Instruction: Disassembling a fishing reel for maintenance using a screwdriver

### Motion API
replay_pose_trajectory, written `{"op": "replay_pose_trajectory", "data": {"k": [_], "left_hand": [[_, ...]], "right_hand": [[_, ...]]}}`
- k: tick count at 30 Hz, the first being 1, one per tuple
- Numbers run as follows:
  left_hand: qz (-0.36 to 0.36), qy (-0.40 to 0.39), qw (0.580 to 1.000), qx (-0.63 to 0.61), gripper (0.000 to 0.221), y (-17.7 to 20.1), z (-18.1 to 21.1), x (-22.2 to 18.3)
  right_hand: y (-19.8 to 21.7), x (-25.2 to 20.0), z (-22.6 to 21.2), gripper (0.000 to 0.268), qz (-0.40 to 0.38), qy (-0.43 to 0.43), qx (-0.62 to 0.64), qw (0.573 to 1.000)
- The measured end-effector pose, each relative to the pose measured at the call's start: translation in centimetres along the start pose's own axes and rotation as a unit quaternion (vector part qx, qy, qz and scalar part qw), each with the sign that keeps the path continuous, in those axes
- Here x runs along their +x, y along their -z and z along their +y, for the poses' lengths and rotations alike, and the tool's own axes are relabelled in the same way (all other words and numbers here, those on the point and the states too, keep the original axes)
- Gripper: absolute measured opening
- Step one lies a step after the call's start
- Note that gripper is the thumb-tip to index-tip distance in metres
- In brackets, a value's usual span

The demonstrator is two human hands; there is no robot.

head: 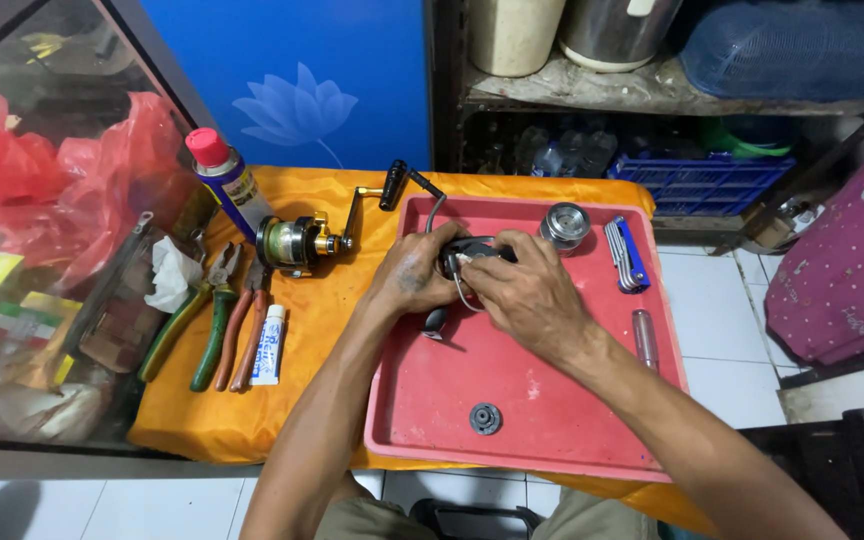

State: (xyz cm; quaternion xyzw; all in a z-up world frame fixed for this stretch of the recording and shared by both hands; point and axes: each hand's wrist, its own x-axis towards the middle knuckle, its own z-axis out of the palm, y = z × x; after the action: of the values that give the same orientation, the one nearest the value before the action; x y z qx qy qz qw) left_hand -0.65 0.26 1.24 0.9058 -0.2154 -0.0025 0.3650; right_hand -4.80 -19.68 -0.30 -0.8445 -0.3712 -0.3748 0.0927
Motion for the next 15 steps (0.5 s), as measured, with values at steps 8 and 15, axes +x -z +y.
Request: {"op": "replay_pose_trajectory", "data": {"k": [8,15], "left_hand": [[0.001,-0.01,1.0,-0.01,0.056,-0.2,-0.5,0.0],[-0.001,-0.029,0.998,-0.061,0.058,1.4,1.7,-0.5]], "right_hand": [[1.7,0.2,1.3,0.01,-0.015,0.045,0.082,0.996],[1.8,-1.1,4.3,0.012,0.085,-0.034,0.158,0.983]]}}
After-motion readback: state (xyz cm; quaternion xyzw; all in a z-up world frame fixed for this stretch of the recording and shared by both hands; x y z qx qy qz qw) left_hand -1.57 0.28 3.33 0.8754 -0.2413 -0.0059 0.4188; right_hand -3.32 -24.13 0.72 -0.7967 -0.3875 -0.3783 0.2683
